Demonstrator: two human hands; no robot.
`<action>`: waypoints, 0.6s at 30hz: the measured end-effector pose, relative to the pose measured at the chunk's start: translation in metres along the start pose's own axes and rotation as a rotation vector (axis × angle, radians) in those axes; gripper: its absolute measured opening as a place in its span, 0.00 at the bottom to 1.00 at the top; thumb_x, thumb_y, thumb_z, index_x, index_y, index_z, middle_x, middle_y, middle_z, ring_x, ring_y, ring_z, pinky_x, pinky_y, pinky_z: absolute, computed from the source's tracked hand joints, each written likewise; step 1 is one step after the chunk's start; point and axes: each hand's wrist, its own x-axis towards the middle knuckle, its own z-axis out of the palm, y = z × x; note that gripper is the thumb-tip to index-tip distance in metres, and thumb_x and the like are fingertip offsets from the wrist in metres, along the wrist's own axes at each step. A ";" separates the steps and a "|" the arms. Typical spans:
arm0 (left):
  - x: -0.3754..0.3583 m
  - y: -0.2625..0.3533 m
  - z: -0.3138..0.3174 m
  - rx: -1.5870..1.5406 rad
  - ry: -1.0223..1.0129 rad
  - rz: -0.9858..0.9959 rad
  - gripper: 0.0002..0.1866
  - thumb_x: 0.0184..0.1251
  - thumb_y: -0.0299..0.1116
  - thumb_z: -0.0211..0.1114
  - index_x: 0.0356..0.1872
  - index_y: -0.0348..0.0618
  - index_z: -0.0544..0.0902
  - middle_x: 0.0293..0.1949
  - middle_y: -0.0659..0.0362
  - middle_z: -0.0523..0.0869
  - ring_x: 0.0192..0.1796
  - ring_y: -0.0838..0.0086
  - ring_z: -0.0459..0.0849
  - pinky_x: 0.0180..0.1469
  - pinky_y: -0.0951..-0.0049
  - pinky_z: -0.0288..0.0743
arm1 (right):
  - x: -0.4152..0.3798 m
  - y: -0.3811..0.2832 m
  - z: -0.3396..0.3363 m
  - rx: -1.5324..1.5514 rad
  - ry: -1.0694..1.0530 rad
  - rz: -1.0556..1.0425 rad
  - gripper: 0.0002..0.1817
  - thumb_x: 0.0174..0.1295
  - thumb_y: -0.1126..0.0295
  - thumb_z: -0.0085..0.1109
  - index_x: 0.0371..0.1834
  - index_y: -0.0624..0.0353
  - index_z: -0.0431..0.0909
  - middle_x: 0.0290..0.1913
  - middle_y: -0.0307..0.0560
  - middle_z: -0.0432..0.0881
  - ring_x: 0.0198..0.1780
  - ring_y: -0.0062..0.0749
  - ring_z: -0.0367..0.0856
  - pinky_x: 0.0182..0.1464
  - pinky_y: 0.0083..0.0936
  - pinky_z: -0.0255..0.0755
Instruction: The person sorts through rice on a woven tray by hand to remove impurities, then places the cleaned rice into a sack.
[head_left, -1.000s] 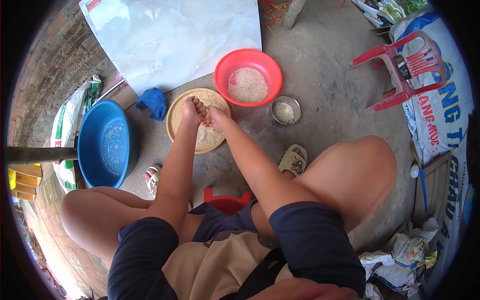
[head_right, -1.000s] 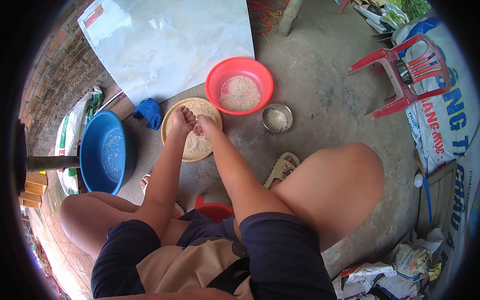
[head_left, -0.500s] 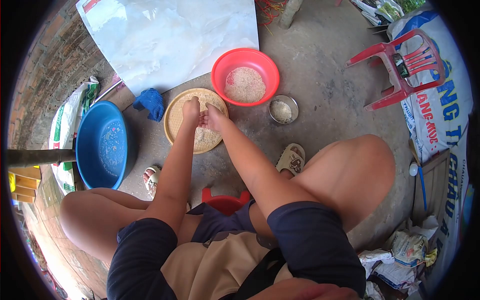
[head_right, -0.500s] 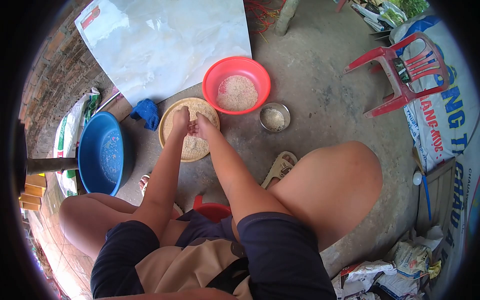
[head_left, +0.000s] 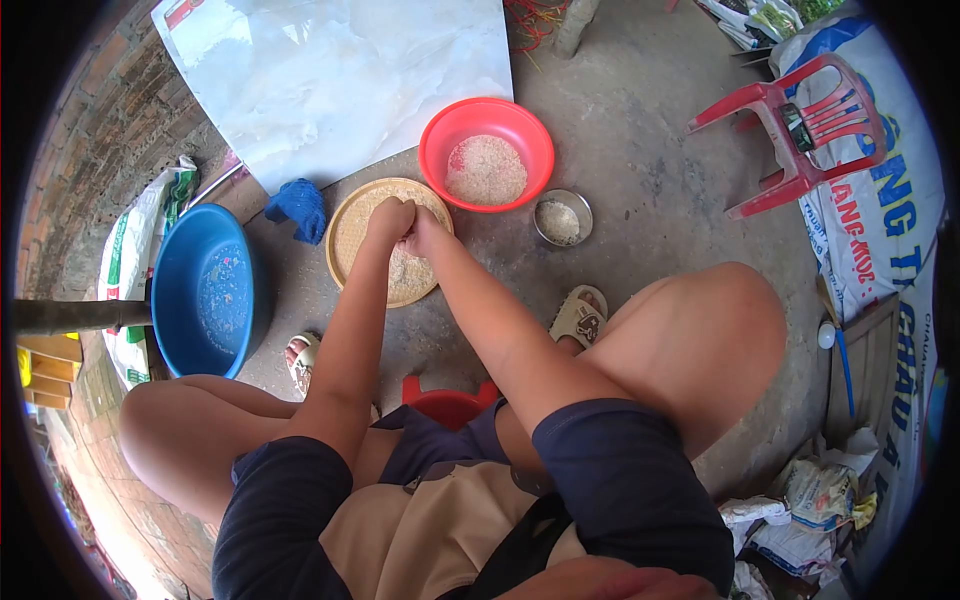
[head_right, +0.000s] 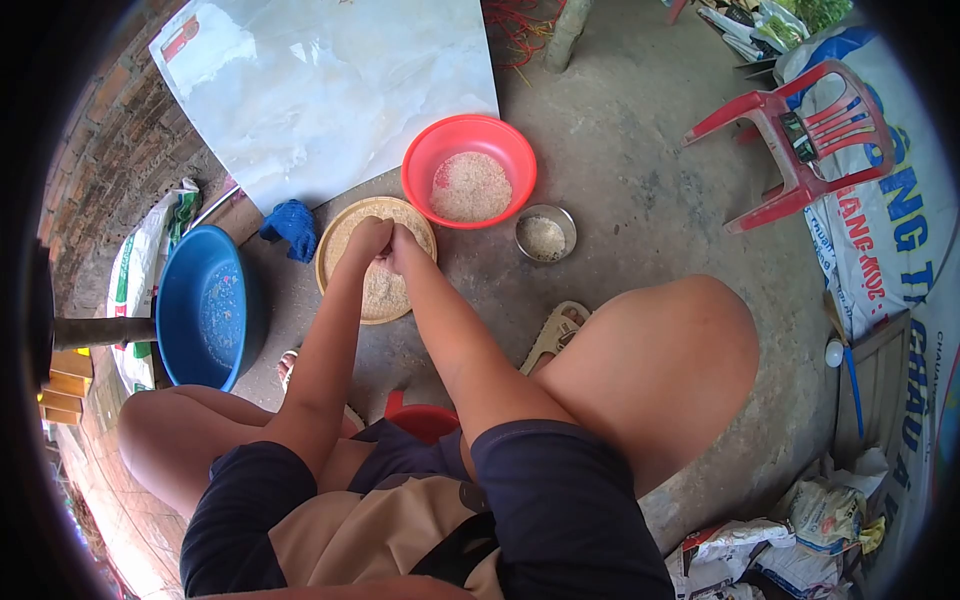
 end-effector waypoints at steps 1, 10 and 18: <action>0.004 -0.001 0.000 -0.011 -0.059 0.006 0.22 0.59 0.44 0.50 0.32 0.33 0.83 0.32 0.41 0.83 0.39 0.55 0.84 0.46 0.61 0.74 | 0.002 0.000 -0.001 0.000 0.000 -0.001 0.15 0.65 0.59 0.38 0.41 0.54 0.73 0.40 0.45 0.79 0.40 0.30 0.78 0.47 0.35 0.74; -0.006 0.007 -0.013 -0.068 -0.023 0.098 0.19 0.59 0.42 0.51 0.32 0.38 0.83 0.30 0.47 0.84 0.36 0.57 0.84 0.43 0.61 0.75 | -0.002 -0.011 0.000 0.125 0.133 -0.113 0.12 0.60 0.69 0.37 0.35 0.61 0.73 0.27 0.49 0.76 0.27 0.36 0.75 0.35 0.36 0.75; -0.004 -0.032 0.011 -0.072 0.300 0.094 0.17 0.59 0.40 0.51 0.38 0.40 0.82 0.36 0.44 0.83 0.41 0.55 0.82 0.46 0.59 0.73 | -0.005 -0.009 -0.013 -0.488 0.492 -0.343 0.18 0.56 0.60 0.44 0.22 0.65 0.75 0.20 0.52 0.76 0.23 0.42 0.76 0.35 0.35 0.74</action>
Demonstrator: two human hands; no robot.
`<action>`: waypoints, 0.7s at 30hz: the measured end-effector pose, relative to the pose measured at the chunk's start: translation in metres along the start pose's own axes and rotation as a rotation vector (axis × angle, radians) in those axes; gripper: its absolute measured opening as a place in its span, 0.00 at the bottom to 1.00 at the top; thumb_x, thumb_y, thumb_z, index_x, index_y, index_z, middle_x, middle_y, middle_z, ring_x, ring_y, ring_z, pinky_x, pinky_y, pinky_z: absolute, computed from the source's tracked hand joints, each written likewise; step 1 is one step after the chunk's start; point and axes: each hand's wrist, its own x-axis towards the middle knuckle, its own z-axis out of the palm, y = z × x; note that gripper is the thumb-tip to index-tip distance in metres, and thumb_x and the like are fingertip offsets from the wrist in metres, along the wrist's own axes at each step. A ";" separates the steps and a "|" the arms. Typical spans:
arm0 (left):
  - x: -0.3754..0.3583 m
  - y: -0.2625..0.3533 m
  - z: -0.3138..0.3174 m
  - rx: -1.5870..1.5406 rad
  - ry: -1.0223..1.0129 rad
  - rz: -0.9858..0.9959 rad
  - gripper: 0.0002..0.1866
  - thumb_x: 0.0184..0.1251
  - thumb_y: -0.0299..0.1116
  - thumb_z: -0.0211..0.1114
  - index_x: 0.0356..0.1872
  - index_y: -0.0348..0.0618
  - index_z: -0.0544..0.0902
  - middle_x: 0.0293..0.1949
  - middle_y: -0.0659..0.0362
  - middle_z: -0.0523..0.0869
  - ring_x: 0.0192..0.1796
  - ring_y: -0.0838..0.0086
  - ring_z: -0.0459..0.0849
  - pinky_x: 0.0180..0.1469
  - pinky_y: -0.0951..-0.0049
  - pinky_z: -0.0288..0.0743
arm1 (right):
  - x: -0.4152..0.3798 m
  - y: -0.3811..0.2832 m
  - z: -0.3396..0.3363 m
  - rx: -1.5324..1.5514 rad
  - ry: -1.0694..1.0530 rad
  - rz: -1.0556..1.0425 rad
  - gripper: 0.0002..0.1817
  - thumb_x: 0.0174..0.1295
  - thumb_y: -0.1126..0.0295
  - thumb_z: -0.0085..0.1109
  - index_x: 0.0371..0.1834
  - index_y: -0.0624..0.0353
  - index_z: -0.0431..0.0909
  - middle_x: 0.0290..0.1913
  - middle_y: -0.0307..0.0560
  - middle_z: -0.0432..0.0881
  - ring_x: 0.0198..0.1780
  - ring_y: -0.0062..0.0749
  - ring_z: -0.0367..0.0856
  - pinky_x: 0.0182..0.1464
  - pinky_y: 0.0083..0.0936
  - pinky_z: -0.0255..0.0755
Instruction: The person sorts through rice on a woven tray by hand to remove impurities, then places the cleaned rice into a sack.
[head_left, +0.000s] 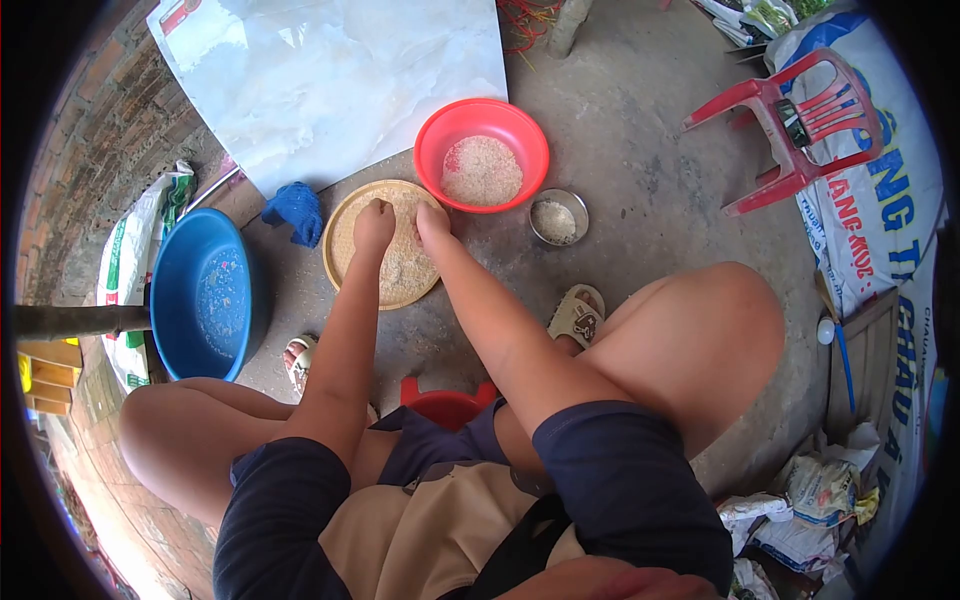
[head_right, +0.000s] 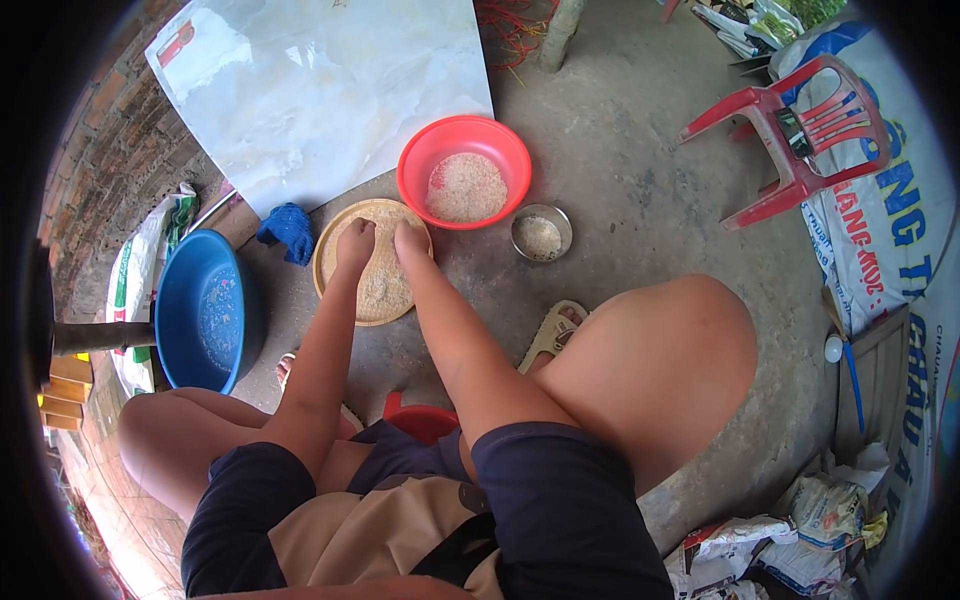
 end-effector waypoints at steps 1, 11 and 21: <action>-0.002 -0.011 0.009 0.004 0.010 0.021 0.16 0.59 0.40 0.52 0.40 0.41 0.81 0.38 0.44 0.82 0.43 0.54 0.81 0.48 0.59 0.73 | 0.000 0.001 -0.002 0.001 0.001 0.000 0.18 0.56 0.60 0.44 0.22 0.65 0.75 0.20 0.52 0.76 0.23 0.42 0.76 0.35 0.35 0.74; -0.065 -0.020 0.036 0.376 -0.205 0.134 0.36 0.60 0.56 0.54 0.69 0.60 0.56 0.71 0.46 0.46 0.73 0.50 0.42 0.69 0.53 0.47 | -0.035 -0.015 -0.051 -0.676 0.382 -0.320 0.22 0.56 0.56 0.47 0.30 0.67 0.81 0.32 0.64 0.81 0.38 0.55 0.81 0.43 0.42 0.73; -0.080 -0.032 0.054 0.418 -0.071 0.286 0.35 0.62 0.56 0.50 0.69 0.59 0.56 0.72 0.48 0.45 0.73 0.51 0.40 0.71 0.56 0.36 | -0.045 -0.022 -0.097 -0.736 0.626 -0.349 0.22 0.57 0.55 0.44 0.28 0.61 0.82 0.30 0.58 0.82 0.34 0.52 0.82 0.38 0.44 0.75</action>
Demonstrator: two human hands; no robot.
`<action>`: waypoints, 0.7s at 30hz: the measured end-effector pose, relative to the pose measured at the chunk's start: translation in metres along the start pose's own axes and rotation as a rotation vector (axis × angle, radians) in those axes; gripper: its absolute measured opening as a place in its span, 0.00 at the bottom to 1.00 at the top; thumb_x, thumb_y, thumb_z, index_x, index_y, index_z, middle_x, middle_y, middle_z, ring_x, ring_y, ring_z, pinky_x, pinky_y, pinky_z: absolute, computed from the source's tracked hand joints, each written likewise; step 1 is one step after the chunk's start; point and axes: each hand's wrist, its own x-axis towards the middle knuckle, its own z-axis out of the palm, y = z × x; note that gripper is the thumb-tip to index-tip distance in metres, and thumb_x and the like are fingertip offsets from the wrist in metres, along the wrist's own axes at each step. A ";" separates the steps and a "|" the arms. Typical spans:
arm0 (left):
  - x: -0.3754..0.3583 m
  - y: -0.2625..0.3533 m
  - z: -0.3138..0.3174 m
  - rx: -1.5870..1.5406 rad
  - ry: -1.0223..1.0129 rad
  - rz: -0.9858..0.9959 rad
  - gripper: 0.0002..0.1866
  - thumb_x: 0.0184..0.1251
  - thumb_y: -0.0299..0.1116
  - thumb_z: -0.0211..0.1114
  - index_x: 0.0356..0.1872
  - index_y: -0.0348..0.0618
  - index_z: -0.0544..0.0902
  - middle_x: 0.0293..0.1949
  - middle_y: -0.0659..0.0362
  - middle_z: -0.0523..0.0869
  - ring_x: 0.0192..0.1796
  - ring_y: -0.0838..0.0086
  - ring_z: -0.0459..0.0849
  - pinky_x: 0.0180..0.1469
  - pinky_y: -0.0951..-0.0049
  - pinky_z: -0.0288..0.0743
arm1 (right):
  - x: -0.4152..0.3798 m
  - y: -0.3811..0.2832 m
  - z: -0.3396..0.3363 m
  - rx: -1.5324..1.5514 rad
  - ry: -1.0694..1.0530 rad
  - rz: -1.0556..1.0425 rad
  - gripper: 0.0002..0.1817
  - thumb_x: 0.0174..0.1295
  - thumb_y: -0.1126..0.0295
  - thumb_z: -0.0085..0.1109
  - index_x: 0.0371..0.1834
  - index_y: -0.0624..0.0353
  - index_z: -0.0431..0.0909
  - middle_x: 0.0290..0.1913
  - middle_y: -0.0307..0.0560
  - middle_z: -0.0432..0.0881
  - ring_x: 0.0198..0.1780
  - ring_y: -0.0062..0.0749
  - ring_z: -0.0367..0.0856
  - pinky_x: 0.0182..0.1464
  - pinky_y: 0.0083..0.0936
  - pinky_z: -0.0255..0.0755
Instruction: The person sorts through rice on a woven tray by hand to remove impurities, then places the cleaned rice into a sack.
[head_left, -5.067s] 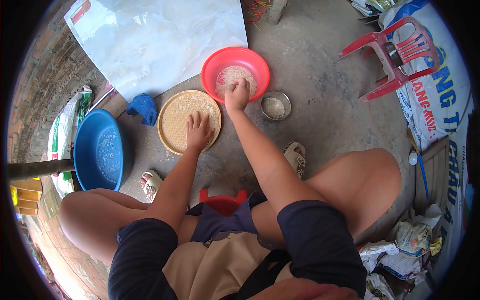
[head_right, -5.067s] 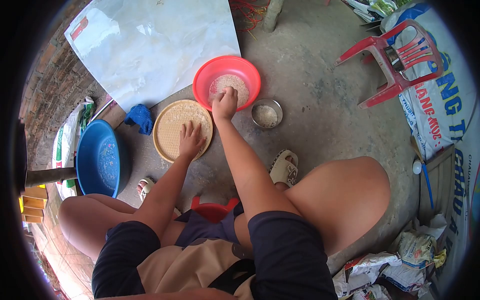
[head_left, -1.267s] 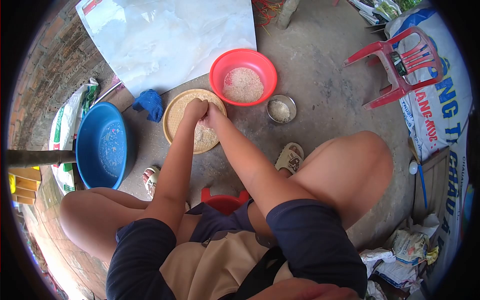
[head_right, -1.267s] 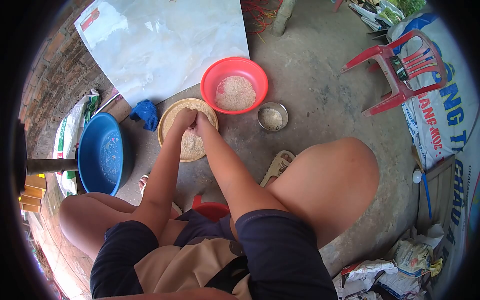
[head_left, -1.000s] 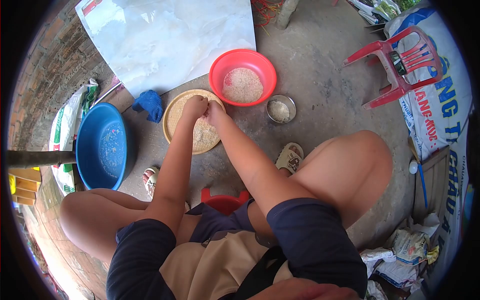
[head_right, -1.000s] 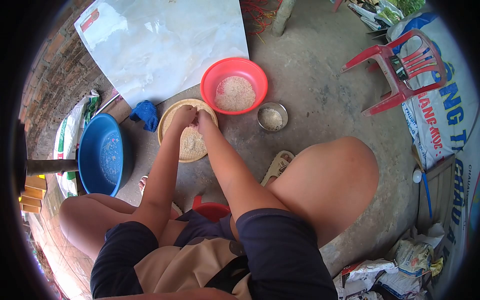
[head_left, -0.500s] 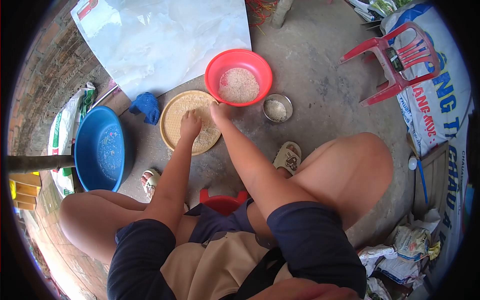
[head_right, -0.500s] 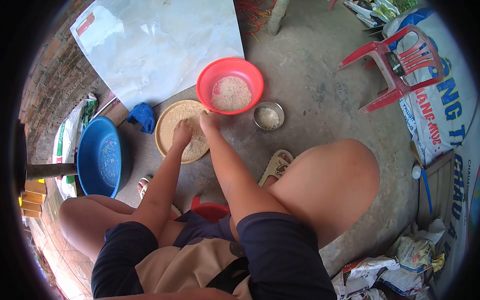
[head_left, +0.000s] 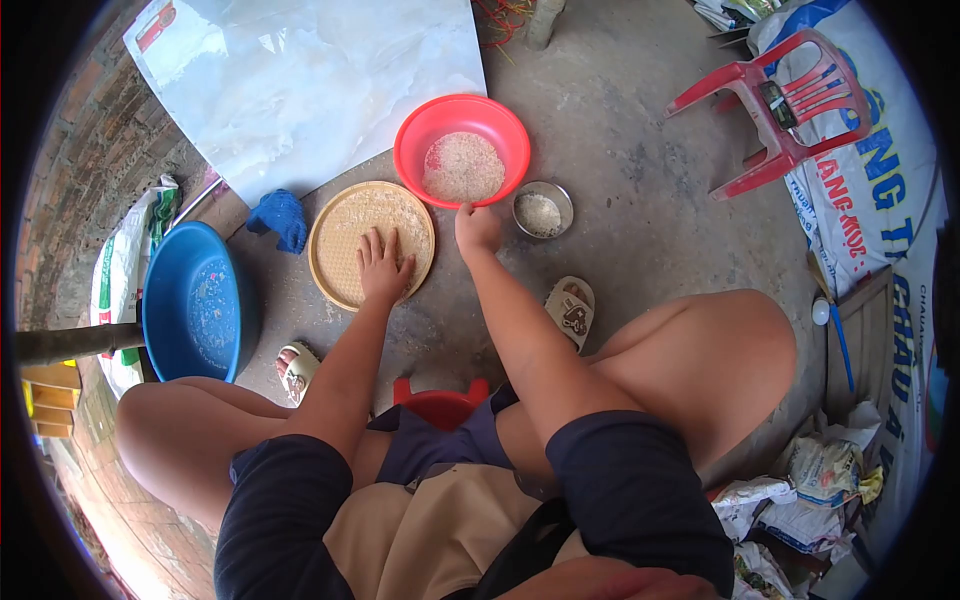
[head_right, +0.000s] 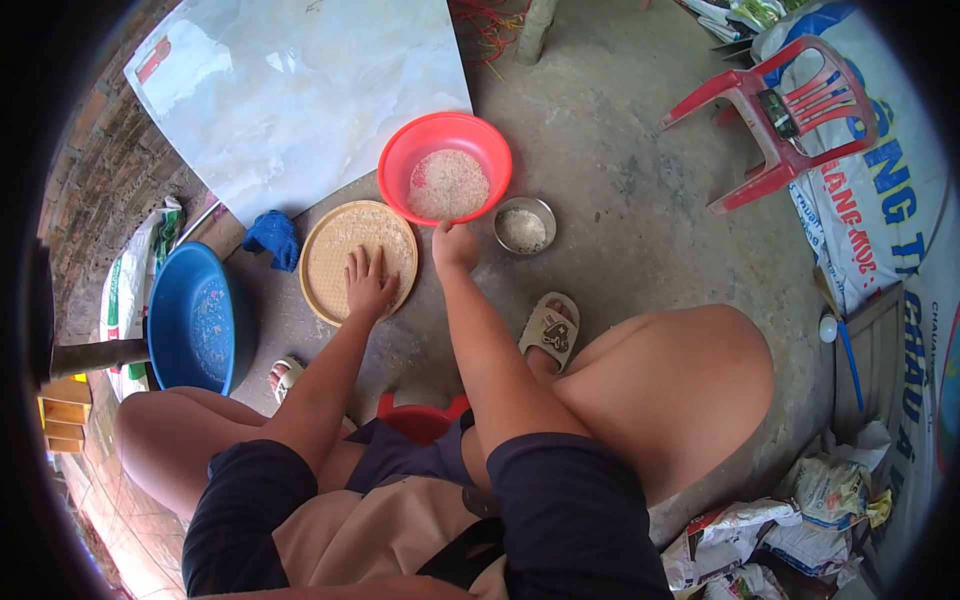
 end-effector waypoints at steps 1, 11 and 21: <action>-0.001 0.001 0.000 0.006 -0.002 0.000 0.35 0.62 0.56 0.50 0.69 0.58 0.56 0.71 0.48 0.46 0.73 0.52 0.40 0.71 0.55 0.36 | 0.002 0.003 -0.005 0.000 0.003 0.004 0.22 0.57 0.55 0.44 0.28 0.61 0.82 0.30 0.58 0.82 0.34 0.52 0.82 0.38 0.44 0.75; 0.000 0.013 0.001 -0.153 0.061 0.213 0.31 0.59 0.46 0.59 0.64 0.51 0.66 0.68 0.51 0.58 0.71 0.53 0.52 0.69 0.59 0.50 | 0.058 0.022 -0.039 0.136 0.361 0.087 0.21 0.54 0.59 0.41 0.25 0.65 0.80 0.29 0.62 0.80 0.33 0.58 0.80 0.38 0.47 0.72; -0.004 0.020 0.000 -0.231 0.252 0.328 0.15 0.54 0.33 0.63 0.45 0.48 0.80 0.47 0.59 0.79 0.47 0.61 0.76 0.50 0.66 0.72 | 0.077 0.033 -0.047 0.010 0.320 0.383 0.19 0.52 0.64 0.51 0.44 0.67 0.74 0.46 0.60 0.77 0.48 0.53 0.77 0.47 0.44 0.72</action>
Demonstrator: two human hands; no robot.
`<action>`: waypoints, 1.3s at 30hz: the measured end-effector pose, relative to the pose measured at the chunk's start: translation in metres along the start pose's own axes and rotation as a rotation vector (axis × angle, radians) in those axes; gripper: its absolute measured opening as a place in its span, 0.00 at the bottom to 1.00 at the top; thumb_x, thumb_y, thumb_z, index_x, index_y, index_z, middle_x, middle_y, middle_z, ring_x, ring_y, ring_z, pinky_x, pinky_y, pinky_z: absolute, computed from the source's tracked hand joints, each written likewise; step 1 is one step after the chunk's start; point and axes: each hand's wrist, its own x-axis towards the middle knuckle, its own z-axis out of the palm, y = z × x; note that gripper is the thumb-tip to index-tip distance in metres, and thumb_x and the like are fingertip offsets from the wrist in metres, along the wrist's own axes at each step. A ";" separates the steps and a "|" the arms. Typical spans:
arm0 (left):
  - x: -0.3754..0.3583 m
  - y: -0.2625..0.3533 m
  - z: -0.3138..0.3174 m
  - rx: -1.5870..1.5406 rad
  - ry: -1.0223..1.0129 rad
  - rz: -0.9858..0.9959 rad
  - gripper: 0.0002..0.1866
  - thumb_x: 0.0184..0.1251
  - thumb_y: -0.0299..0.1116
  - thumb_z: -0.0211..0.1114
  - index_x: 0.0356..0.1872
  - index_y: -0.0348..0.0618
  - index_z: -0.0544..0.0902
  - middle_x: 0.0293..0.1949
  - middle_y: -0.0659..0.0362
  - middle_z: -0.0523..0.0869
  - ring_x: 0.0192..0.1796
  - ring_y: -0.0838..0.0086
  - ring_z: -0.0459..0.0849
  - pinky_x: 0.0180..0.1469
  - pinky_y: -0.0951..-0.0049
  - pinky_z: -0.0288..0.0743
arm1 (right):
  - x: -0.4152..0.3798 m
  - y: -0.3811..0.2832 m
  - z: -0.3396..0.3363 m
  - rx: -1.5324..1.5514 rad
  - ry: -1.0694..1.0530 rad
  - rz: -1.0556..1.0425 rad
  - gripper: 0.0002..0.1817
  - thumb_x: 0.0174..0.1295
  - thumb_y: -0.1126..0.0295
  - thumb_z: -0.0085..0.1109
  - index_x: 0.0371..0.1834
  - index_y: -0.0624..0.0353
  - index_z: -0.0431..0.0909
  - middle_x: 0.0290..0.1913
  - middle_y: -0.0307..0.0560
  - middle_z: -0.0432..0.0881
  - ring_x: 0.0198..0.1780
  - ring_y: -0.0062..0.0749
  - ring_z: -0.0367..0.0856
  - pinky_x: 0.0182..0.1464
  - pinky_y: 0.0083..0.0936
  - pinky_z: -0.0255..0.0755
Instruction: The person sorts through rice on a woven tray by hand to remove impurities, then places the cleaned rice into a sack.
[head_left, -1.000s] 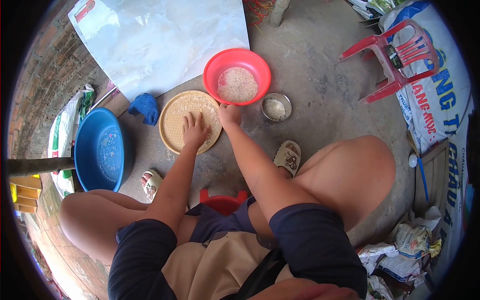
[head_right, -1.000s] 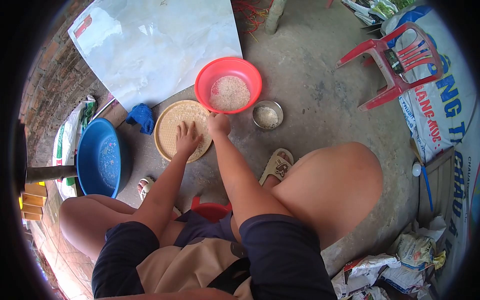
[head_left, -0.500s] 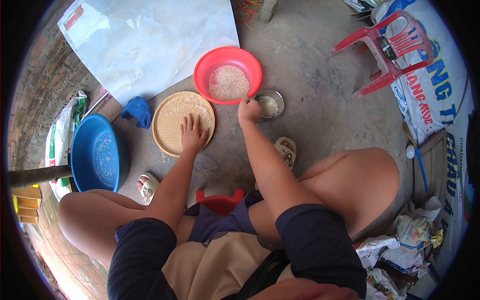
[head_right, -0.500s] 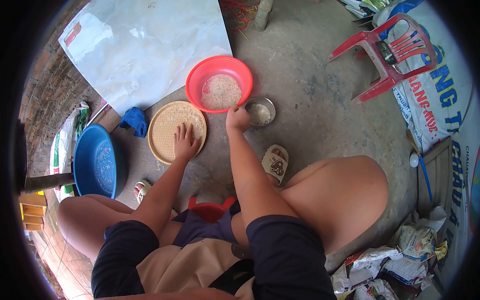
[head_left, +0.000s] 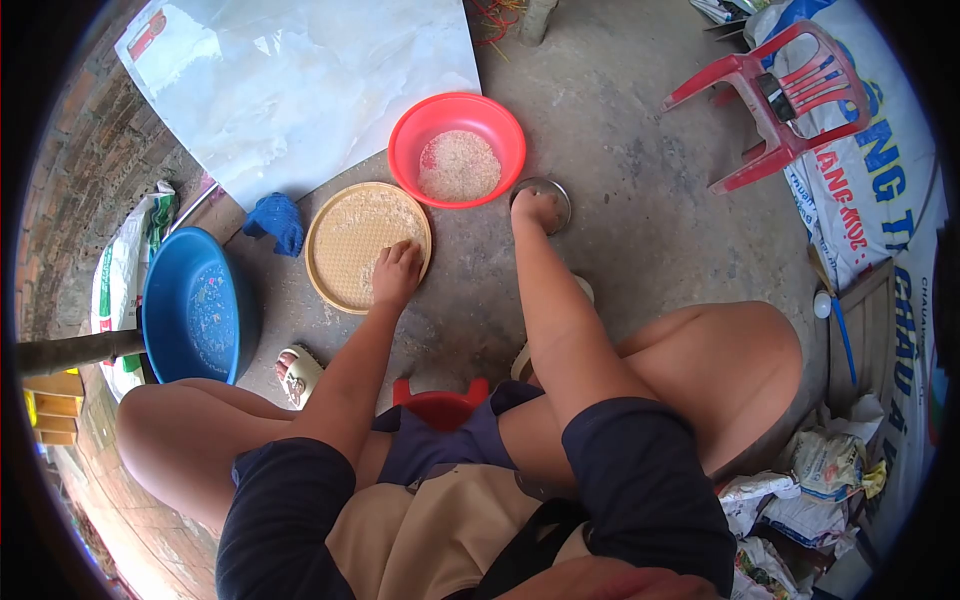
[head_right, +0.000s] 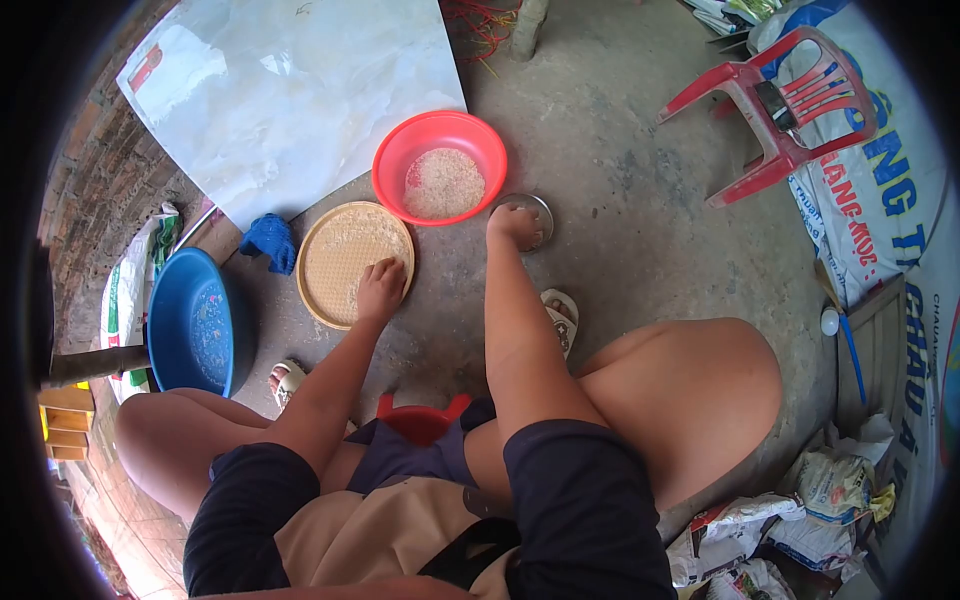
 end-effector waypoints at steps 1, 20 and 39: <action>0.000 0.000 0.000 -0.002 0.001 0.000 0.15 0.54 0.33 0.63 0.45 0.48 0.80 0.47 0.59 0.79 0.47 0.61 0.76 0.50 0.66 0.72 | -0.003 0.000 0.001 -0.026 0.025 0.031 0.20 0.52 0.64 0.53 0.46 0.65 0.72 0.49 0.58 0.74 0.52 0.53 0.73 0.50 0.43 0.69; 0.020 -0.024 0.011 -0.493 -0.109 -0.392 0.06 0.56 0.27 0.62 0.34 0.38 0.80 0.29 0.55 0.80 0.32 0.65 0.79 0.38 0.68 0.75 | -0.114 -0.037 0.031 0.437 -0.320 -1.090 0.04 0.50 0.75 0.51 0.29 0.58 0.69 0.32 0.52 0.75 0.38 0.49 0.74 0.40 0.42 0.69; 0.074 -0.048 -0.044 -2.605 0.131 -0.945 0.18 0.62 0.34 0.44 0.11 0.51 0.56 0.11 0.68 0.53 0.12 0.80 0.50 0.14 0.79 0.47 | -0.141 -0.027 0.049 0.374 -0.424 -0.899 0.04 0.52 0.73 0.52 0.28 0.62 0.72 0.30 0.55 0.79 0.32 0.51 0.78 0.34 0.40 0.70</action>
